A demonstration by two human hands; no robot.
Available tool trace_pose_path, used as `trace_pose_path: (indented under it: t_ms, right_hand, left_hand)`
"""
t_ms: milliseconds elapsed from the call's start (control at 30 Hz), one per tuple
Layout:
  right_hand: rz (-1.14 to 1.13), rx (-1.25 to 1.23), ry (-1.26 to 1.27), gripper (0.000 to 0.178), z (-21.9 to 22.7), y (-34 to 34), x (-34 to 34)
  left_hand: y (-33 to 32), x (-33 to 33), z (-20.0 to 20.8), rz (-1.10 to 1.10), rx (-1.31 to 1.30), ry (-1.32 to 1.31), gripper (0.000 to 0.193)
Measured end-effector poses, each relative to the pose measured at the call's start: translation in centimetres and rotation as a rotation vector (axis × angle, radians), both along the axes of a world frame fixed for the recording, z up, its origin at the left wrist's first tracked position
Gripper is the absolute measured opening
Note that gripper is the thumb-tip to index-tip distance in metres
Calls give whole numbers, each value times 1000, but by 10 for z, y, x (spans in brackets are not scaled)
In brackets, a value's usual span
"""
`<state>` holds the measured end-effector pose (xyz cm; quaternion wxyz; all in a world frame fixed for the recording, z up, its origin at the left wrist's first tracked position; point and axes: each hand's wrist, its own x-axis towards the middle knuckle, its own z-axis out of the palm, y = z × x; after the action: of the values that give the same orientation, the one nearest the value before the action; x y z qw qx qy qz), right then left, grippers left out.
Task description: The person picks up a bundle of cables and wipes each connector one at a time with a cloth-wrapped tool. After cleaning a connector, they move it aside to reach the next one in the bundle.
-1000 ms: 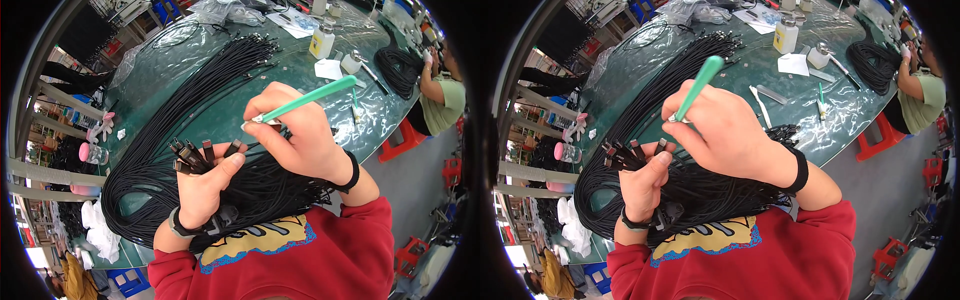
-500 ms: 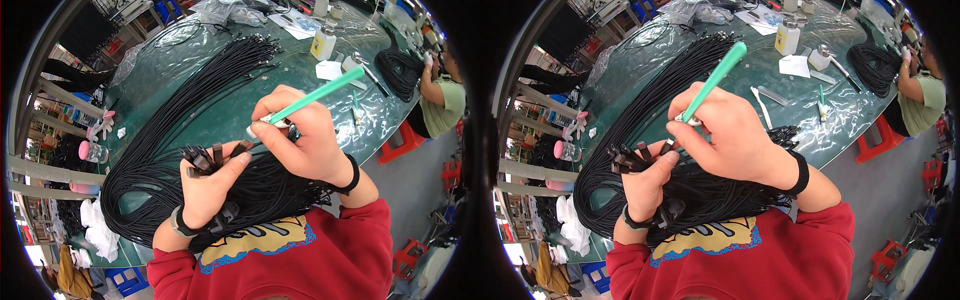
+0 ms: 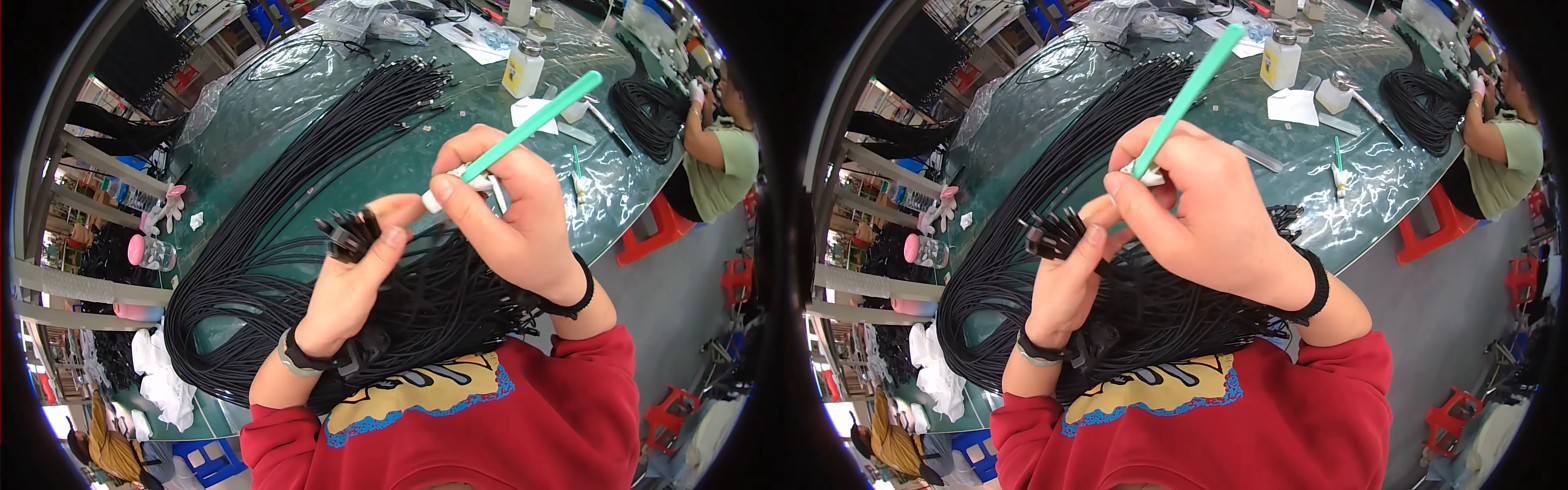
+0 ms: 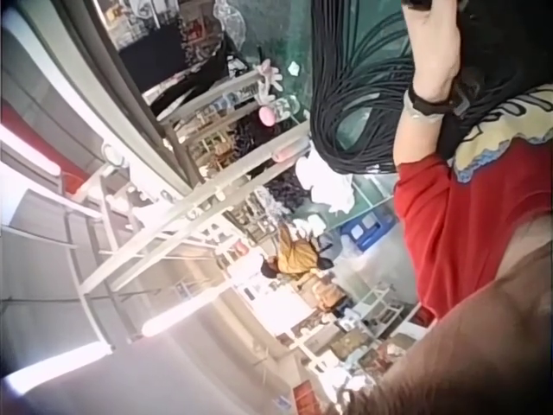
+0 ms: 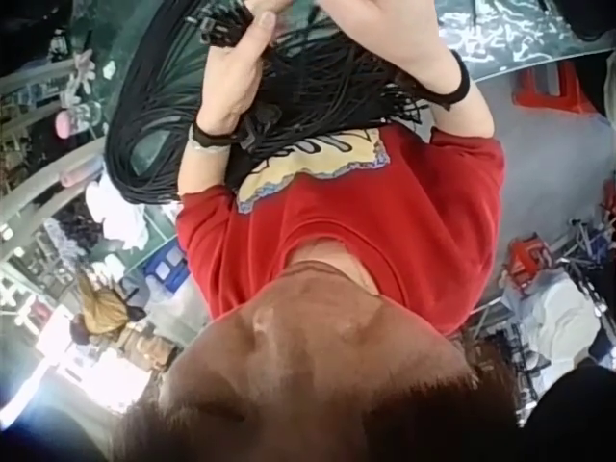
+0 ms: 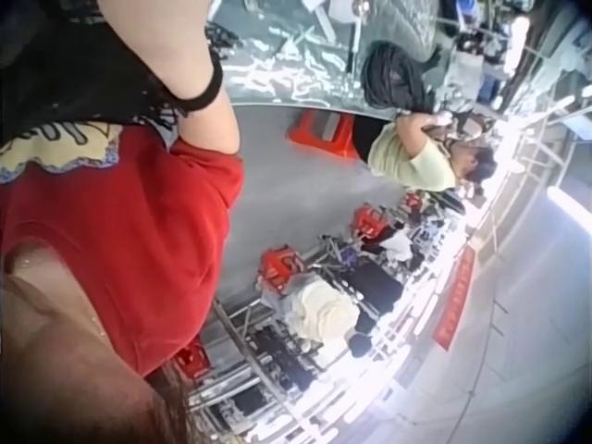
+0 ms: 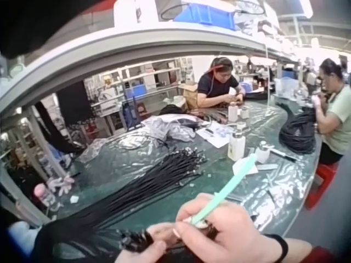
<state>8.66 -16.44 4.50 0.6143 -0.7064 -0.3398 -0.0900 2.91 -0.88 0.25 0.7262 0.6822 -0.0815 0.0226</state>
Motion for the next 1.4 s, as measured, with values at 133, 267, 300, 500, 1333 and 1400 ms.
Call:
trace_pose_path:
  t_ms: [133, 267, 300, 500, 1333, 1400]
  right_hand:
    - [6, 35, 3, 8, -1, -13, 4]
    - [38, 33, 75, 10, -3, -16, 5]
    - [29, 34, 53, 10, -6, -15, 6]
    - [88, 8, 31, 10, -11, -9, 7]
    - [167, -112, -366, 13, -12, 3, 10]
    - [184, -125, -340, 13, -8, 1, 10]
  left_hand:
    - [5, 4, 0, -6, -280, 106, 32]
    - [7, -1, 7, -120, -660, 217, 29]
    - [9, -1, 7, -94, -636, 224, 28]
    - [5, -9, 15, -124, -402, 320, 26]
    - [7, -19, 21, -47, -389, 351, 28]
    - [8, -18, 19, -112, -401, 350, 28]
